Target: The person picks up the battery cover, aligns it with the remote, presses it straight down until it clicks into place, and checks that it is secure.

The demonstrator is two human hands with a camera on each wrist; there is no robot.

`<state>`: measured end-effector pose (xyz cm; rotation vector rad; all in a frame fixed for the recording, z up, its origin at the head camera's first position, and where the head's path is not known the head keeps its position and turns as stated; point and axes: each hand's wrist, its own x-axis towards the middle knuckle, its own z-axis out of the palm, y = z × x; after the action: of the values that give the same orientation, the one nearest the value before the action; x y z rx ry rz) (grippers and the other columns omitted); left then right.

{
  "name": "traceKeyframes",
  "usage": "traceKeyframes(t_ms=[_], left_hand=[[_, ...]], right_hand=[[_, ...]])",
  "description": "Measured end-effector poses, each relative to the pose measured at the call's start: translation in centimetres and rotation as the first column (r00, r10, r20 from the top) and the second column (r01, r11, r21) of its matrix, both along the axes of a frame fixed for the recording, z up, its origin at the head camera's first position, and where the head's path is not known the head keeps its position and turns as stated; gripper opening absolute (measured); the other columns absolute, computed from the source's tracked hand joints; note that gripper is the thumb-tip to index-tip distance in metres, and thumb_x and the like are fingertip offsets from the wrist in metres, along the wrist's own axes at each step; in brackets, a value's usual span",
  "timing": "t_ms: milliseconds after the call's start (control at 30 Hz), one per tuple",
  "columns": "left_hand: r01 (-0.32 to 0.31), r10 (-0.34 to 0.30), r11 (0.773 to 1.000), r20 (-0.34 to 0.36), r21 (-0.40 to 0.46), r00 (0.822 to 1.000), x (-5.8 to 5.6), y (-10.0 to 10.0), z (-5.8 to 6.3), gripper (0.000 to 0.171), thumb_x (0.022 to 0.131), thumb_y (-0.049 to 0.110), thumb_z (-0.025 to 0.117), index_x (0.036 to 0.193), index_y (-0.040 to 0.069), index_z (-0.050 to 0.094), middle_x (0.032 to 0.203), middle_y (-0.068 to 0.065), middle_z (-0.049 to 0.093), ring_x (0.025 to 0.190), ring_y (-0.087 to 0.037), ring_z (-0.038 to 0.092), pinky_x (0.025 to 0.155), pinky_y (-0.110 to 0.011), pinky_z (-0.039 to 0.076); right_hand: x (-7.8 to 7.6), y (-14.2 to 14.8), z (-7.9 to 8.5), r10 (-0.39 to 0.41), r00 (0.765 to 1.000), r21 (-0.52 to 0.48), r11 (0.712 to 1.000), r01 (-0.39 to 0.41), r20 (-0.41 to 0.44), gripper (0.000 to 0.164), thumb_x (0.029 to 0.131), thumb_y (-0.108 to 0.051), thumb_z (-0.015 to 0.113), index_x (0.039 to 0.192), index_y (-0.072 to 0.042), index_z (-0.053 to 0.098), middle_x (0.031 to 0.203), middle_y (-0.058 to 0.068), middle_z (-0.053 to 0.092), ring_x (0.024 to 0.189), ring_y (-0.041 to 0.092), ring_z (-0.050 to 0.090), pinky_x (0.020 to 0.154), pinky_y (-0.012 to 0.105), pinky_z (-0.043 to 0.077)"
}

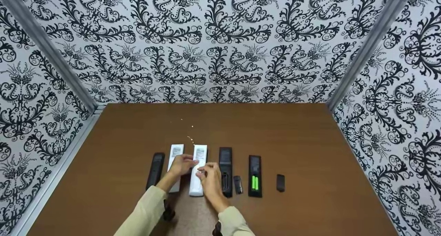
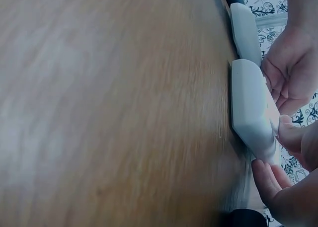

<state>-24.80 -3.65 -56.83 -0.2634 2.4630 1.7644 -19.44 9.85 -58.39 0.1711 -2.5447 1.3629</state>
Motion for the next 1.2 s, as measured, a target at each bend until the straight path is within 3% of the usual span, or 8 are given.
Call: traceKeyframes(t_ms=[233, 400, 567, 733, 833, 1000, 1200], left_hand=[[0.001, -0.001, 1.0, -0.006, 0.022, 1.0, 0.0, 0.0, -0.1, 0.03, 0.086, 0.007, 0.075, 0.107, -0.012, 0.065, 0.097, -0.026, 0.073, 0.089, -0.03, 0.072, 0.077, -0.033, 0.058], [0.01, -0.008, 0.999, -0.047, 0.039, 0.999, -0.2, 0.0, -0.4, 0.029, 0.084, 0.004, 0.073, 0.105, -0.014, 0.064, 0.094, -0.027, 0.073, 0.085, -0.028, 0.071, 0.075, -0.031, 0.058], [0.017, -0.017, 1.0, -0.067, 0.01, 0.998, -0.1, 0.1, -0.3, 0.03, 0.084, 0.005, 0.074, 0.105, -0.015, 0.064, 0.094, -0.027, 0.073, 0.088, -0.033, 0.072, 0.076, -0.034, 0.059], [0.024, -0.029, 0.998, -0.093, -0.049, 0.995, -0.1, 0.4, -0.2, 0.031, 0.083, 0.005, 0.077, 0.102, -0.015, 0.063, 0.089, -0.026, 0.073, 0.083, -0.033, 0.072, 0.073, -0.036, 0.059], [0.029, -0.046, 0.991, -0.126, -0.128, 0.991, -0.2, 0.8, 0.1, 0.028, 0.081, 0.005, 0.078, 0.096, -0.013, 0.063, 0.083, -0.024, 0.072, 0.076, -0.027, 0.068, 0.07, -0.035, 0.057], [0.034, -0.082, 0.953, -0.147, -0.3, 0.986, -0.3, 1.3, 0.7, 0.02, 0.079, 0.006, 0.079, 0.079, -0.007, 0.065, 0.074, -0.017, 0.069, 0.065, -0.018, 0.052, 0.063, -0.033, 0.051], [0.033, -0.084, 0.94, -0.138, -0.34, 0.987, 0.1, 1.5, 1.1, 0.021, 0.08, 0.005, 0.08, 0.069, -0.004, 0.064, 0.068, -0.015, 0.066, 0.061, -0.017, 0.047, 0.058, -0.033, 0.046]], right_hand=[[-0.3, -0.1, 0.0, -0.033, 0.994, -0.072, 0.997, 0.041, 0.109, 0.038, 0.083, -0.005, 0.08, 0.117, 0.005, 0.067, 0.113, 0.022, 0.064, 0.1, 0.034, 0.069, 0.08, 0.035, 0.06], [-0.4, -0.1, 0.2, -0.027, 0.988, -0.094, 0.995, 0.041, 0.149, 0.038, 0.084, -0.004, 0.079, 0.118, 0.006, 0.065, 0.115, 0.022, 0.062, 0.103, 0.036, 0.068, 0.081, 0.037, 0.059], [-0.4, -0.1, -0.1, -0.033, 0.986, -0.075, 0.996, 0.046, 0.163, 0.038, 0.086, -0.006, 0.077, 0.12, 0.006, 0.064, 0.116, 0.02, 0.063, 0.105, 0.035, 0.067, 0.084, 0.037, 0.059], [-0.3, 0.1, -0.1, -0.002, 0.983, -0.052, 0.999, 0.012, 0.181, 0.038, 0.091, -0.005, 0.071, 0.125, 0.009, 0.061, 0.115, 0.022, 0.063, 0.108, 0.037, 0.066, 0.087, 0.039, 0.058], [-0.5, 0.3, 0.1, 0.025, 0.98, -0.052, 0.999, -0.015, 0.198, 0.039, 0.093, -0.004, 0.068, 0.128, 0.011, 0.058, 0.116, 0.023, 0.062, 0.11, 0.038, 0.065, 0.09, 0.04, 0.058], [-0.6, 0.4, 0.3, 0.041, 0.974, -0.054, 0.998, -0.029, 0.223, 0.039, 0.093, -0.001, 0.067, 0.129, 0.012, 0.056, 0.119, 0.024, 0.061, 0.113, 0.039, 0.063, 0.093, 0.041, 0.057], [-0.4, 0.4, 0.2, 0.043, 0.968, -0.059, 0.998, -0.029, 0.249, 0.04, 0.094, -0.001, 0.066, 0.131, 0.011, 0.055, 0.121, 0.024, 0.06, 0.117, 0.04, 0.061, 0.095, 0.042, 0.056]])
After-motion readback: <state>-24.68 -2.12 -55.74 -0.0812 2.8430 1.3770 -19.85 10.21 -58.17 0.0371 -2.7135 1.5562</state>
